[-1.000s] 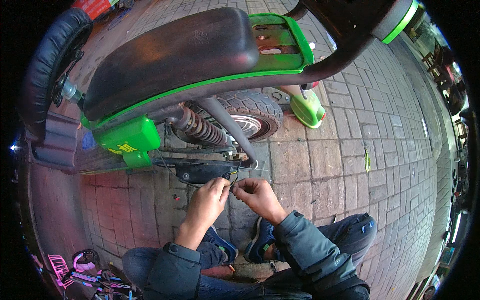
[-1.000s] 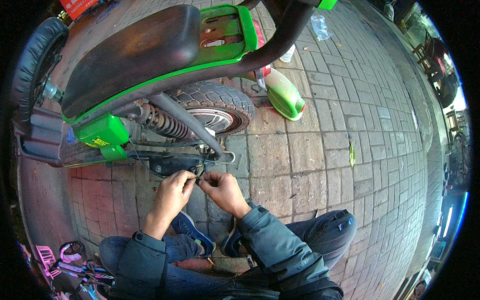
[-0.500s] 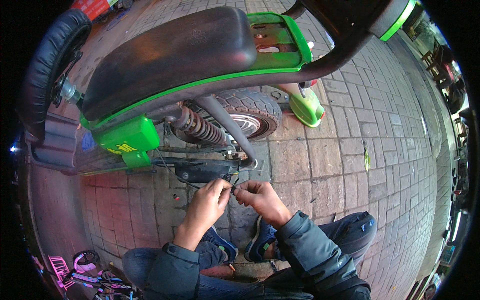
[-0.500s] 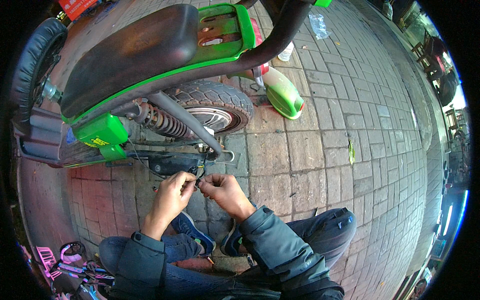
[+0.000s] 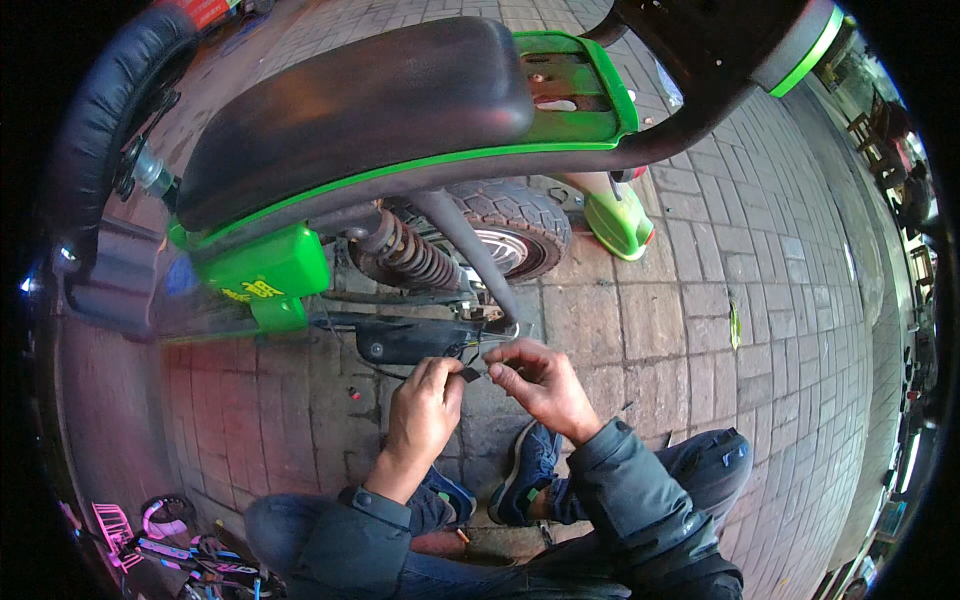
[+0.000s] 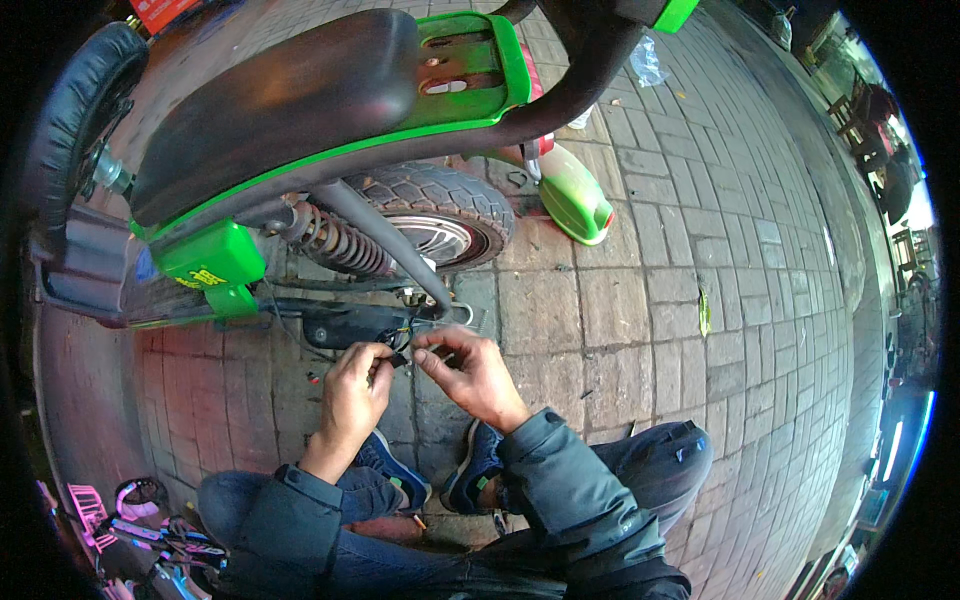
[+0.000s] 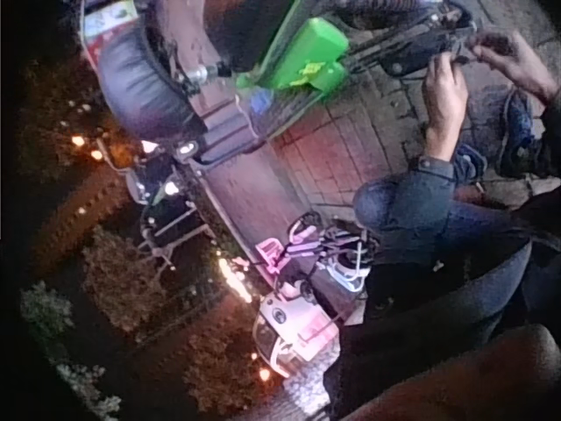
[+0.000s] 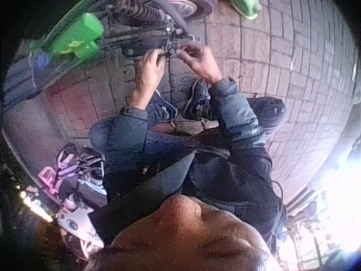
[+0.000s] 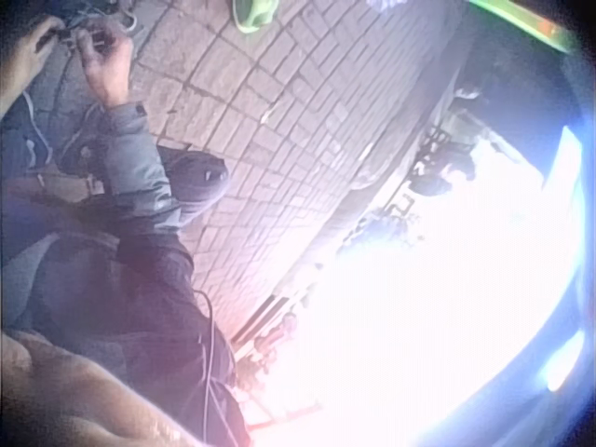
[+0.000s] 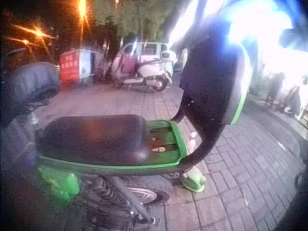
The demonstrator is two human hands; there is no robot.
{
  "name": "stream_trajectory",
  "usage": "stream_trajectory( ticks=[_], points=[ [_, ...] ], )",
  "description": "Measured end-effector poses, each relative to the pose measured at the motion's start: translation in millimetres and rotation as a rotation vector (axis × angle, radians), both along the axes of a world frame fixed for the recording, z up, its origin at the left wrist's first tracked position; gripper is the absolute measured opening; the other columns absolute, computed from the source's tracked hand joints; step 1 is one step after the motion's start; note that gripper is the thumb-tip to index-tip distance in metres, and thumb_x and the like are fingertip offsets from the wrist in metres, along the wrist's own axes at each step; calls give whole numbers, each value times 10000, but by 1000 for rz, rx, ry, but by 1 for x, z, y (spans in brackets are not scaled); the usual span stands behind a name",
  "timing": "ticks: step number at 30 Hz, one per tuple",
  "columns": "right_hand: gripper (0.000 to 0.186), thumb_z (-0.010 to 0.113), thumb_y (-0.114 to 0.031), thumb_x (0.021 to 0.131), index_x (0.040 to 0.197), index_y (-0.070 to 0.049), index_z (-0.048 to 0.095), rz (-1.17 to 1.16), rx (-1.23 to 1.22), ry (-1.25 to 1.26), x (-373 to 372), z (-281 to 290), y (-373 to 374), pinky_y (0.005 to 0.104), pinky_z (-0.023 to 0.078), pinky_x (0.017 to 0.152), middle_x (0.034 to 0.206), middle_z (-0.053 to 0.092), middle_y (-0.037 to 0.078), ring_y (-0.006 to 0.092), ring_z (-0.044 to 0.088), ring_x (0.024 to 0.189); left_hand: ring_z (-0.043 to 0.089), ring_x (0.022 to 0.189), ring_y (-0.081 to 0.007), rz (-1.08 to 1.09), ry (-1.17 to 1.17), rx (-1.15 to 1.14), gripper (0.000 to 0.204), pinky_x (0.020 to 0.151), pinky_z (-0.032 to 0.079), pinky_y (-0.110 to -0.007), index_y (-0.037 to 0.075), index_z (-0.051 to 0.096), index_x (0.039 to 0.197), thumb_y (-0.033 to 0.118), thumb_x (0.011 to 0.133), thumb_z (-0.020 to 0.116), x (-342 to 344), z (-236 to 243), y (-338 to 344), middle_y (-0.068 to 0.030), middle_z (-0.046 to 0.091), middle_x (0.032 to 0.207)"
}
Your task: The person sits on the sidewalk and repairs the wiring of a green electric scooter. They strip wire ends, twist them together, and wrap the connections with electrical tape.
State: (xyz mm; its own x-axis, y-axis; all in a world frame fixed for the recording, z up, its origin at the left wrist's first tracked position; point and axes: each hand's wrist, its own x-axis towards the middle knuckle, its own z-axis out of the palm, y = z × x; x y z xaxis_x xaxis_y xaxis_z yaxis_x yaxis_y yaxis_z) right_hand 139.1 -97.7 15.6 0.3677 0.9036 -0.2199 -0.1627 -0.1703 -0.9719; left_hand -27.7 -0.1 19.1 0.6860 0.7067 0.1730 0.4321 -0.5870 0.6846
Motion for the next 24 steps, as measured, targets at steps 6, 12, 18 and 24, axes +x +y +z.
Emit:
stream_trajectory(
  ticks=[6, 12, 18, 24],
  points=[
    [386, 759, -16, 804, 1176, -40, 658, 393, 340, -756, 25, 3, 27, 406, 575, 801, 1101, 696, 161, 363, 695, 961, 684, 885, -409, 12, -39, -12, 135, 741, 552, -473, 28, 616, 1024, 39, 903, 675, 3, -1, 3, -182, 691, 956],
    [196, 734, -165, 880, 1032, -48, 688, 520, 277, -736, 39, 2, 46, 453, 557, 751, 924, 707, 161, 393, 683, 866, 724, 785, -344, 122, -72, -99, 141, 646, 562, -423, 23, 603, 993, 37, 903, 711, 10, 1, -3, -161, 708, 881],
    [131, 695, -172, 892, 945, -52, 690, 433, 265, -836, 31, 0, 53, 474, 551, 691, 847, 701, 172, 407, 677, 796, 701, 803, -372, 78, 8, 154, 156, 648, 568, -451, 67, 579, 1053, 89, 942, 686, 10, -1, -7, -150, 684, 908],
    [114, 676, -161, 880, 890, -49, 663, 444, 210, -886, 31, 7, 55, 498, 544, 666, 799, 684, 191, 419, 672, 765, 701, 788, -354, 81, 36, 198, 125, 641, 567, -434, 76, 657, 1045, 108, 930, 694, 11, -2, -7, -141, 683, 906]
  ],
)
